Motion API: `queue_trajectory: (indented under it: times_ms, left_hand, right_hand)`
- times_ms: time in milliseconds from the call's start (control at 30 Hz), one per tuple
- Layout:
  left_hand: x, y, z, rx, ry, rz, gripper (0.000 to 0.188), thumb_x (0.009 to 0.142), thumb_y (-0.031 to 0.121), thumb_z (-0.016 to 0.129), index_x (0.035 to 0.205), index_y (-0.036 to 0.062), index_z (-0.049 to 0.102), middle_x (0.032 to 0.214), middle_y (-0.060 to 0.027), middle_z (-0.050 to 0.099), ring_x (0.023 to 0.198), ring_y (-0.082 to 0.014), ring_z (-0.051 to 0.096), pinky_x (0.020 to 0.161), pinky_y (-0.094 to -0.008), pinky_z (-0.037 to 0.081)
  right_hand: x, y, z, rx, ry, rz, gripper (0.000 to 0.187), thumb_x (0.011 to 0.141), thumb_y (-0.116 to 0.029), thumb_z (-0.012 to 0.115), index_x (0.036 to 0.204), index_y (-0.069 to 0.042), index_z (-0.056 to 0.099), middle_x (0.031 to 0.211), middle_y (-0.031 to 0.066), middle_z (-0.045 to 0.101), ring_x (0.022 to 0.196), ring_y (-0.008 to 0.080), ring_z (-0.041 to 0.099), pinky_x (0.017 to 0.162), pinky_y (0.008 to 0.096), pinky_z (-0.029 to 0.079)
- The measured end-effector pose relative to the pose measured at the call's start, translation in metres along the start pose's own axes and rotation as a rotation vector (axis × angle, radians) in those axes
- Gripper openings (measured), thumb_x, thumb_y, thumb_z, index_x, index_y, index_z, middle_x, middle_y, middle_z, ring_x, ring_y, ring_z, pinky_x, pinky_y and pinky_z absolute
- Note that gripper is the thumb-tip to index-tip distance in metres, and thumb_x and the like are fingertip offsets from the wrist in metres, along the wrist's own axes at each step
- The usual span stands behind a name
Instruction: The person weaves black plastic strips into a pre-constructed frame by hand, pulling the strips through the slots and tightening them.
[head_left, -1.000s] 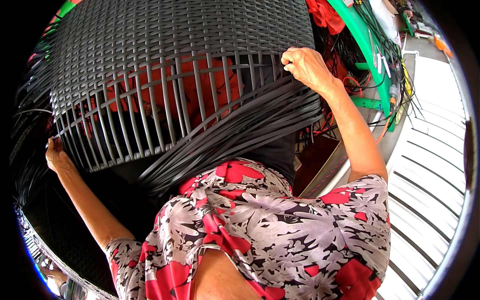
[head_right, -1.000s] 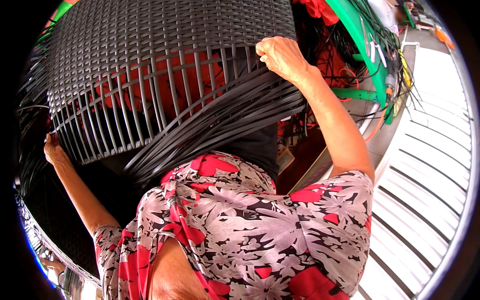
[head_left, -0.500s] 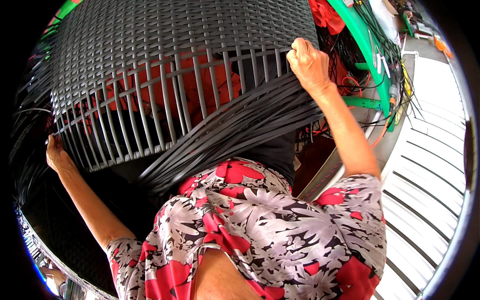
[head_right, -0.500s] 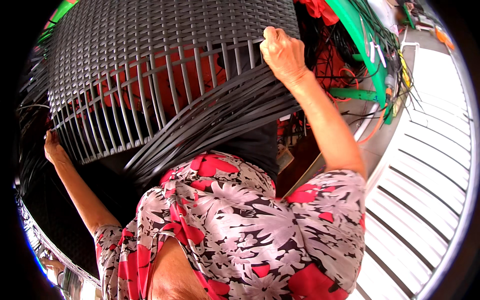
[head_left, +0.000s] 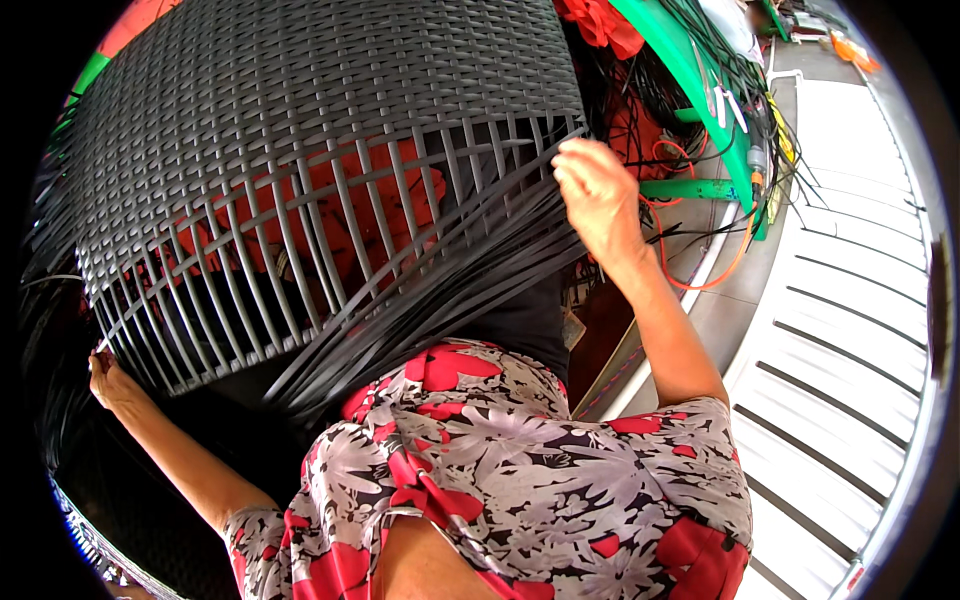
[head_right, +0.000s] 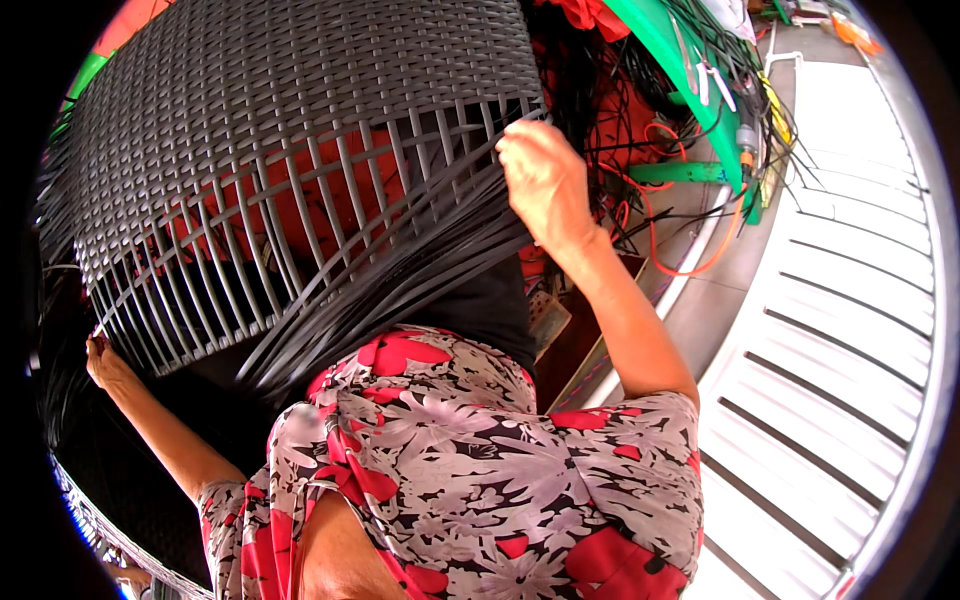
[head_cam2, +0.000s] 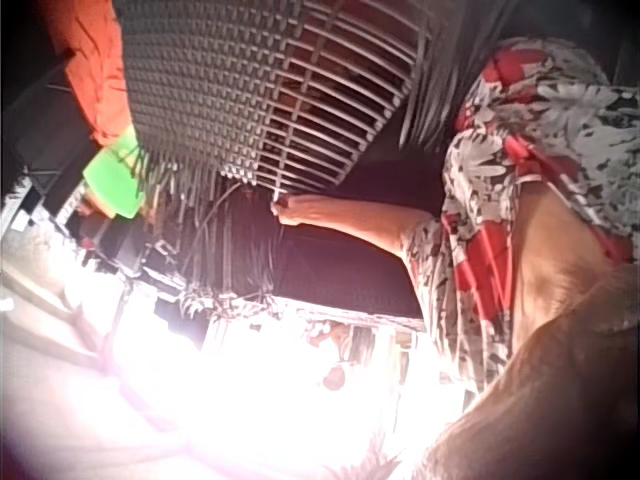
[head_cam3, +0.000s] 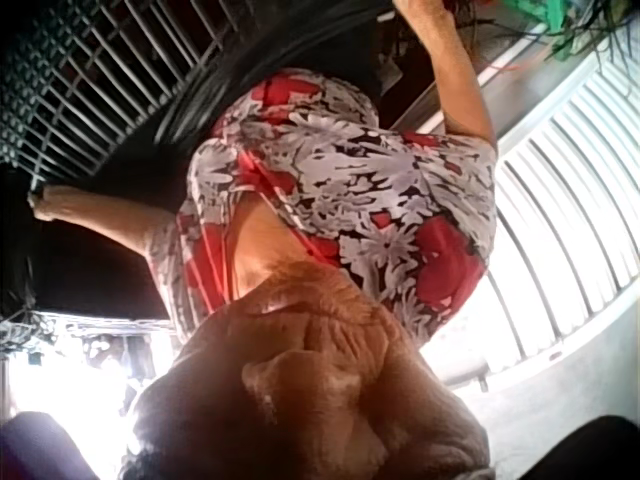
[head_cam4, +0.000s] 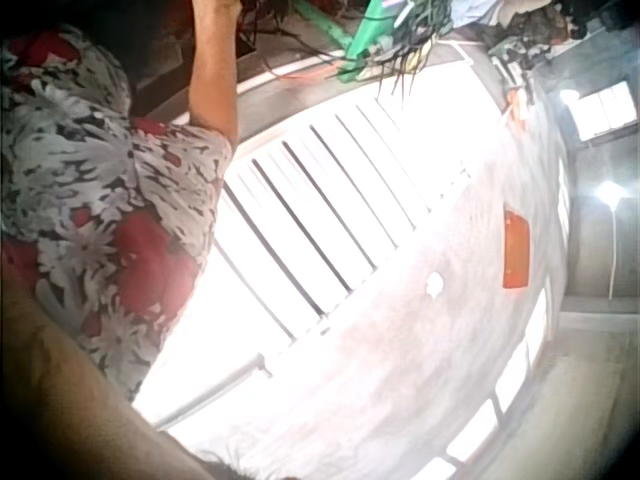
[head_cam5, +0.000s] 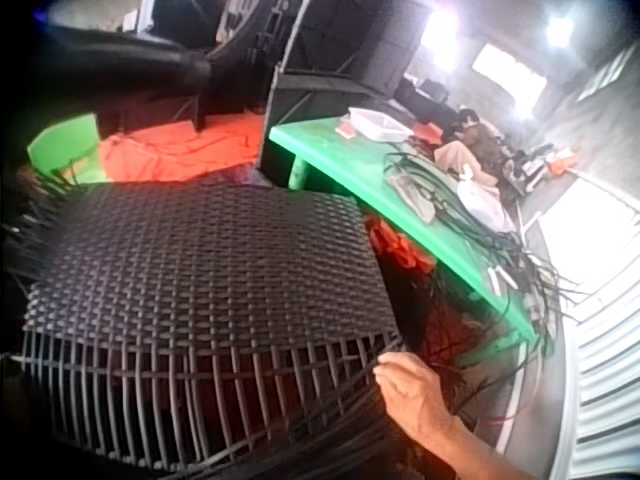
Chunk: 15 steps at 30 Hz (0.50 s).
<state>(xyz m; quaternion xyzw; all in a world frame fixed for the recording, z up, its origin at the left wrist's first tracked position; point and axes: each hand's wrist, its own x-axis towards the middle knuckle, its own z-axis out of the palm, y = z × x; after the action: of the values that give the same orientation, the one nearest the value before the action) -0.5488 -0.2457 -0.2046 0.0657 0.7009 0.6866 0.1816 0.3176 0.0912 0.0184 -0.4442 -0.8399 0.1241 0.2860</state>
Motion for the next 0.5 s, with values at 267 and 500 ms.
queue_trajectory:
  times_ms: [267,500]
  left_hand:
    - [0.002,0.013,0.015,-0.119,0.109,-0.072,0.026,0.097,0.018,0.054,0.103,-0.0071,0.061,0.097,-0.0123,0.063,0.094,-0.0221,0.06,0.086,-0.0296,0.05]
    - [0.002,0.014,0.008,-0.179,0.119,-0.118,0.023,0.096,0.016,0.056,0.102,-0.0058,0.06,0.096,-0.0124,0.062,0.092,-0.0238,0.06,0.085,-0.0321,0.051]
  right_hand:
    - [0.058,0.049,-0.011,-0.304,-0.339,0.02,0.016,0.075,-0.004,0.067,0.091,-0.002,0.068,0.088,0.0137,0.061,0.082,0.0313,0.062,0.07,0.0397,0.051]
    - [0.065,0.049,0.005,-0.625,-0.513,-0.335,0.003,0.074,-0.005,0.062,0.076,-0.002,0.061,0.083,0.0133,0.058,0.078,0.0282,0.064,0.062,0.0397,0.054]
